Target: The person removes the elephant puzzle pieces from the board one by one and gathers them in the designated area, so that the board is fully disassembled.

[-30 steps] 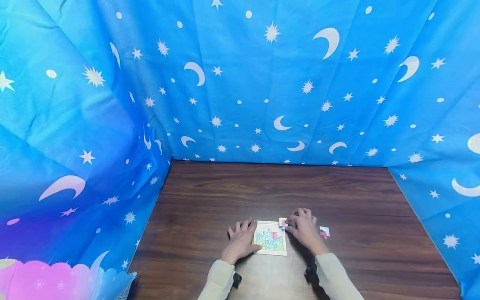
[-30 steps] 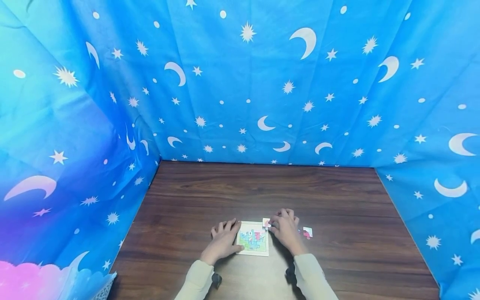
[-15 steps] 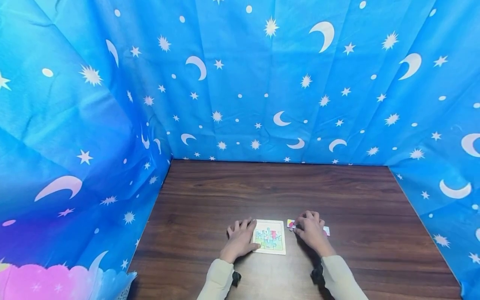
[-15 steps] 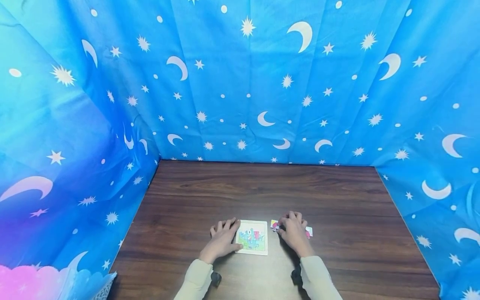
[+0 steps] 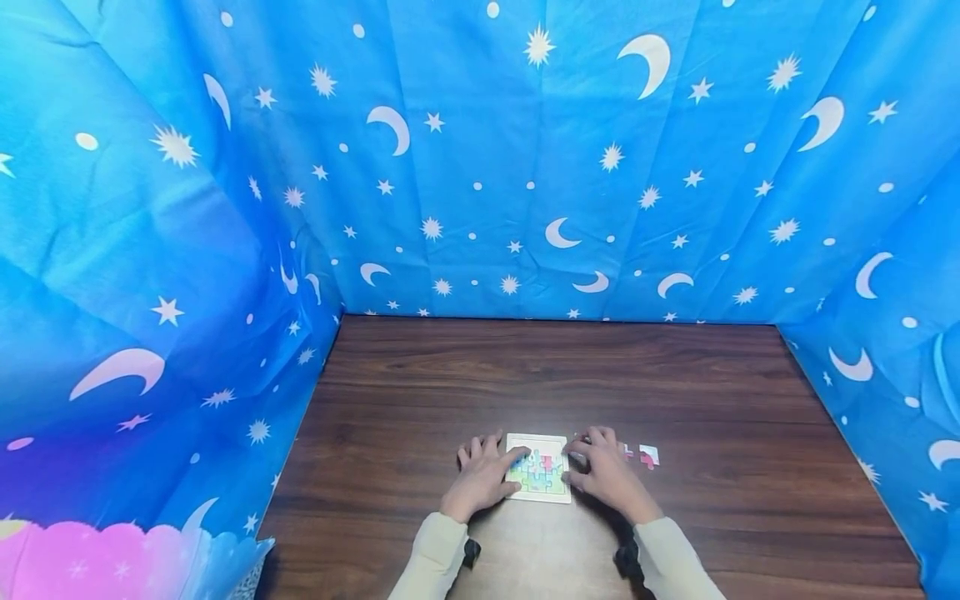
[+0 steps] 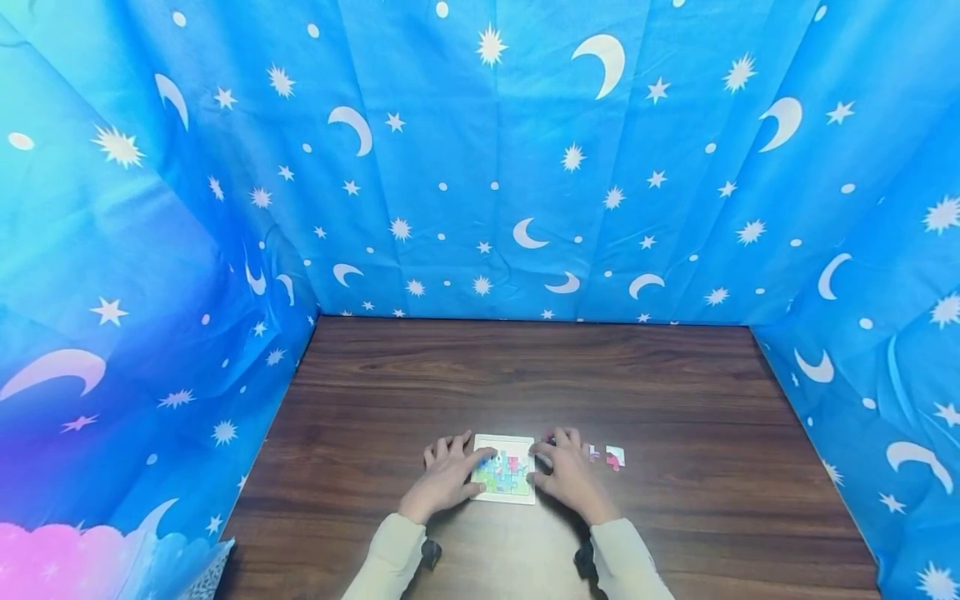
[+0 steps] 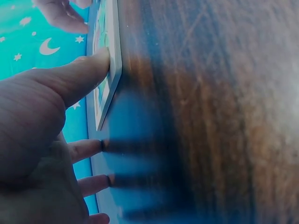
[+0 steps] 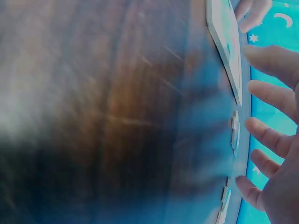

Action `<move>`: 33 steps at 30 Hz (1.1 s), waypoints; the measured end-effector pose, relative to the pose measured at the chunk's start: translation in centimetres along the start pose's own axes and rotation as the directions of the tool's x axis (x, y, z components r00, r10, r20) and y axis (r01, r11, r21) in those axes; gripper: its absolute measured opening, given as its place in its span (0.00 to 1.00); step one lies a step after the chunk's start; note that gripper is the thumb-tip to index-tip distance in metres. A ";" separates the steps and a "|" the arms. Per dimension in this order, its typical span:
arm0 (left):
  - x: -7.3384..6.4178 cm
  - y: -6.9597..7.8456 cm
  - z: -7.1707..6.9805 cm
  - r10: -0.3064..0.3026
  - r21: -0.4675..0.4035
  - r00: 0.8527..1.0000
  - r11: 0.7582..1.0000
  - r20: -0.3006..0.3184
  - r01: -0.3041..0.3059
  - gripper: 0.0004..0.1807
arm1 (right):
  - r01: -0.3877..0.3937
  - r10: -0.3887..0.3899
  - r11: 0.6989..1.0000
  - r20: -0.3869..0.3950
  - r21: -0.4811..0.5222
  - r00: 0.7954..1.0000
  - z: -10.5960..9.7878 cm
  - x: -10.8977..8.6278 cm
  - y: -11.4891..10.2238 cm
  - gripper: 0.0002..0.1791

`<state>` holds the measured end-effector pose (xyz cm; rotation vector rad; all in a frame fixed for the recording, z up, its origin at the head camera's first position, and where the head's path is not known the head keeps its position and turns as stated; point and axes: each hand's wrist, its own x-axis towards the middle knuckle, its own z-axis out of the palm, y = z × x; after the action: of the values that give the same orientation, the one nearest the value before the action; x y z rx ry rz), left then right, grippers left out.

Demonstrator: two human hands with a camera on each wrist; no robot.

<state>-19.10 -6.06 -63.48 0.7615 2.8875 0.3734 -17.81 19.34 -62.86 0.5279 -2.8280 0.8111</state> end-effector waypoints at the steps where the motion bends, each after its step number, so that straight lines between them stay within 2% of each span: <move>1: 0.0 0.0 0.0 0.001 -0.002 1.000 1.000 0.010 -0.001 0.32 | 0.002 -0.002 1.000 0.019 -0.002 1.000 0.1 -0.1 -0.1 0.20; 5: 0.0 0.1 0.1 0.006 0.005 0.999 1.000 0.036 -0.006 0.31 | 0.008 -0.007 1.000 0.067 -0.023 0.998 0.4 -0.2 -0.4 0.23; 11: 0.0 0.4 -0.3 0.001 0.027 0.997 1.000 0.073 -0.003 0.29 | 0.016 -0.015 1.000 0.081 -0.020 0.997 0.5 0.2 -0.8 0.20; 18: 0.2 0.5 -0.6 0.002 0.029 0.997 1.000 0.074 -0.004 0.29 | -0.004 0.004 1.000 0.035 0.012 0.999 0.6 0.6 -1.1 0.21; 25: 0.3 0.7 -0.2 -0.011 0.031 0.997 0.999 0.081 0.009 0.28 | 0.025 -0.026 1.000 -0.080 -0.014 0.996 1.4 -0.7 -0.4 0.15; 30: 0.4 0.7 0.0 -0.025 0.034 0.996 0.999 0.083 0.022 0.29 | 0.008 -0.012 0.999 -0.087 -0.052 0.996 1.3 -0.5 -0.5 0.16; 33: 0.3 0.7 0.0 -0.025 0.022 0.996 0.999 0.086 0.023 0.29 | -0.012 0.008 0.999 -0.082 -0.039 0.997 1.4 -0.7 -0.4 0.15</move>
<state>-19.01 -5.31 -63.34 0.7267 2.8216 0.2995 -17.09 18.45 -64.01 0.4647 -2.7681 0.7594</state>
